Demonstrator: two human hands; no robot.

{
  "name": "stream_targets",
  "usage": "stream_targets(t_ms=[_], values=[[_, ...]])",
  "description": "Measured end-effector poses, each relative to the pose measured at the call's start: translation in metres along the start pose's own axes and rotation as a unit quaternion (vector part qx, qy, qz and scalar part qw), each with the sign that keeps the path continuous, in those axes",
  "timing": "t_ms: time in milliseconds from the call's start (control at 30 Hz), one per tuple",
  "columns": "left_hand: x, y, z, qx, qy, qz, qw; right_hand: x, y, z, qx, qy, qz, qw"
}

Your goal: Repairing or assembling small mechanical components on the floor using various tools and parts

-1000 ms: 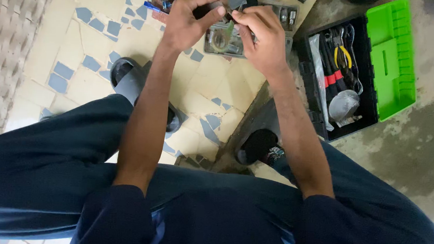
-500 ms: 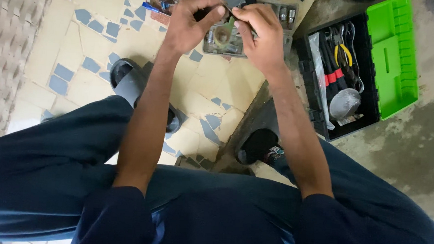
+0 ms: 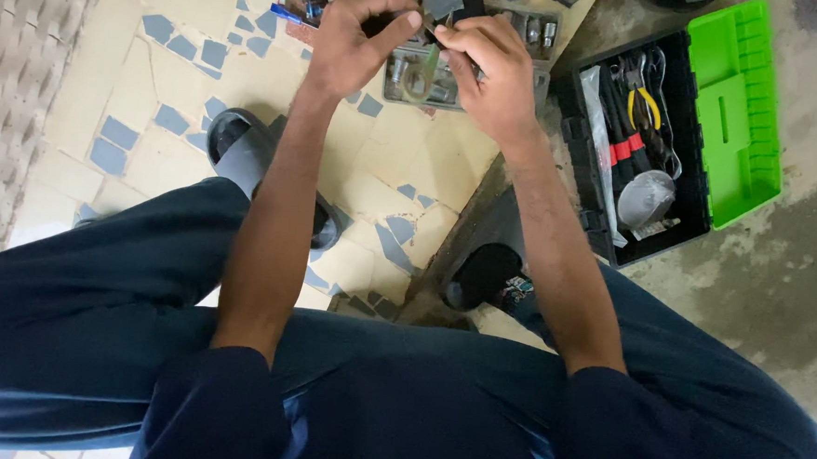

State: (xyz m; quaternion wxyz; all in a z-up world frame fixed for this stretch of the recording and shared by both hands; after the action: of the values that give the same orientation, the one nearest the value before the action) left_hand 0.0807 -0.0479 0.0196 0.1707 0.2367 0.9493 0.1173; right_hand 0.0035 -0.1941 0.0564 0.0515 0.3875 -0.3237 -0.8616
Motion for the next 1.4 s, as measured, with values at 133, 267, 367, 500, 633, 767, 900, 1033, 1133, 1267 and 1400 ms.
stream_targets(t_ms=[133, 267, 367, 500, 633, 767, 900, 1033, 1133, 1267, 1400], values=[[0.003, -0.005, -0.003, 0.0, -0.025, 0.001, 1.0, -0.002, 0.003, 0.002, -0.021, -0.005, -0.011, 1.0], [0.002, -0.007, -0.003, 0.051, 0.03, -0.001, 0.998, -0.003, 0.002, -0.002, -0.017, 0.009, -0.017, 1.0], [0.0, -0.013, -0.007, 0.07, 0.043, 0.014, 0.997, -0.002, 0.006, -0.003, -0.009, -0.003, -0.026, 1.0], [-0.006, -0.015, 0.014, 0.072, 0.066, 0.004, 0.995, 0.005, 0.02, -0.012, -0.007, -0.057, -0.055, 0.997], [-0.008, -0.019, 0.015, 0.091, 0.036, 0.021, 0.995, 0.012, 0.023, -0.009, -0.03, -0.073, -0.046, 0.996], [-0.015, -0.031, 0.004, 0.102, -0.012, 0.041, 0.994, 0.014, 0.029, -0.005, -0.032, -0.053, -0.038, 0.997], [-0.02, -0.044, 0.018, 0.09, -0.005, 0.041, 0.995, 0.021, 0.037, -0.008, -0.016, -0.053, -0.044, 0.997], [-0.024, -0.054, -0.018, 0.102, 0.002, 0.074, 0.992, 0.026, 0.038, -0.009, -0.016, -0.071, -0.038, 0.997], [-0.026, -0.058, -0.014, 0.08, 0.012, 0.06, 0.995, 0.031, 0.041, -0.007, 0.013, -0.048, -0.043, 0.998], [-0.029, -0.065, -0.008, 0.07, 0.041, 0.065, 0.995, 0.035, 0.05, -0.009, 0.04, -0.068, -0.049, 0.996], [-0.03, -0.072, -0.014, 0.076, 0.11, 0.077, 0.988, 0.04, 0.054, -0.014, 0.001, -0.104, -0.038, 0.994]])
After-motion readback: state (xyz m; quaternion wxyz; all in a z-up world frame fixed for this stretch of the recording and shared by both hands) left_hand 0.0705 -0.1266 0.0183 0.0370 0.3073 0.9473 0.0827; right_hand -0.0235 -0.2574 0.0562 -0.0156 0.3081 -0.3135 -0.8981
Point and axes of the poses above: each hand's wrist, its own x-axis away from the middle knuckle, its own y-axis out of the back of the hand, z = x × y, the point moved 10 cm from there along -x, towards the middle knuckle, and after that the axes turned 3 degrees about y, right-handed, at the moved point
